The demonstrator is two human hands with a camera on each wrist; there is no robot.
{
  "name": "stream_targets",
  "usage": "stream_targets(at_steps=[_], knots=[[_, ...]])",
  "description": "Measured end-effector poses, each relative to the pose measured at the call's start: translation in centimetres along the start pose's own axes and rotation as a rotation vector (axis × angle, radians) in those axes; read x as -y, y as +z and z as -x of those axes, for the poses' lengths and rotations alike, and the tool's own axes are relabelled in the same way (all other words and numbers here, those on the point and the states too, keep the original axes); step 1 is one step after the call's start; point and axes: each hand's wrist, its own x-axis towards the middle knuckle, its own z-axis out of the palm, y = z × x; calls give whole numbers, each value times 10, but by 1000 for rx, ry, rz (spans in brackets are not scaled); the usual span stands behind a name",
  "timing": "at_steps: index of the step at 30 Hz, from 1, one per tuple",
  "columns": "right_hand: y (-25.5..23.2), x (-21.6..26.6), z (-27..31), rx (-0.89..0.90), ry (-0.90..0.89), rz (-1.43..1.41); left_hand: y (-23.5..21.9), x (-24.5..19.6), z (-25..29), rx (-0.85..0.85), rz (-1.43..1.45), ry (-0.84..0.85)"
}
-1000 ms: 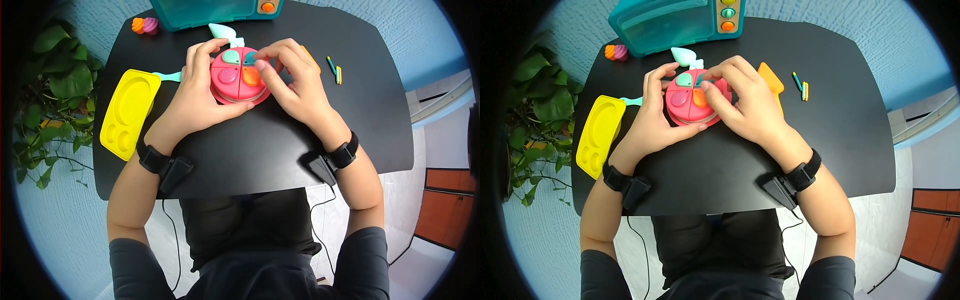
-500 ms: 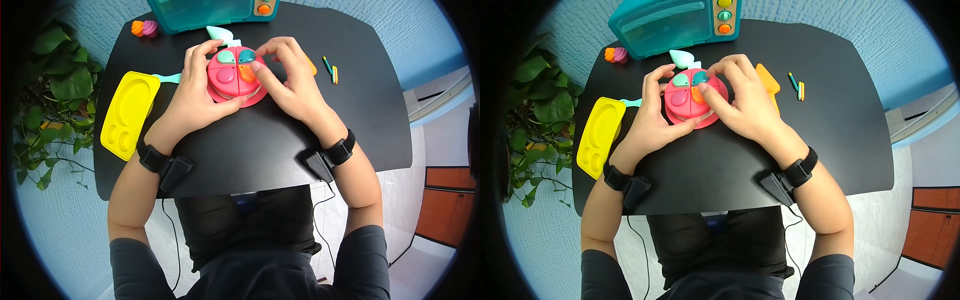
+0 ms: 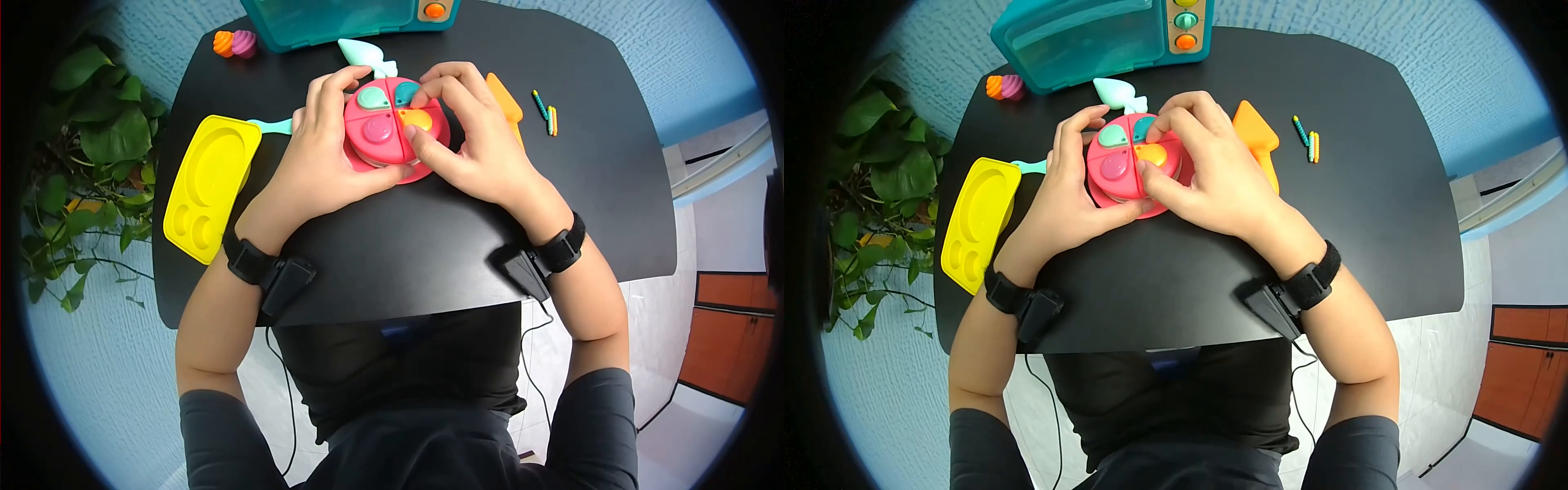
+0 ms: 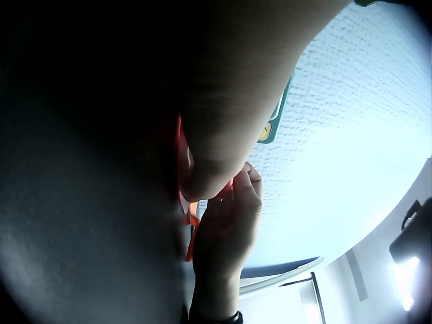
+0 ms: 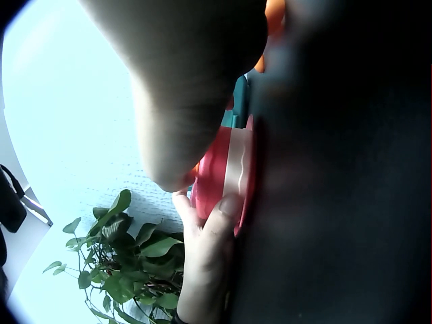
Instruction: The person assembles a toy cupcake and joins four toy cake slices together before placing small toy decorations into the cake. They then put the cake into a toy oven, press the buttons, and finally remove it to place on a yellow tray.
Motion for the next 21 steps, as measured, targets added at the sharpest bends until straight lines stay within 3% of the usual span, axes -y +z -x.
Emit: stream_targets(at_steps=[4,21], knots=[[0,2,1,4,35,-56,3,2,-1,19,122,-30],[-2,4,-1,16,19,-11,5,6,-1,0,129,-2]])
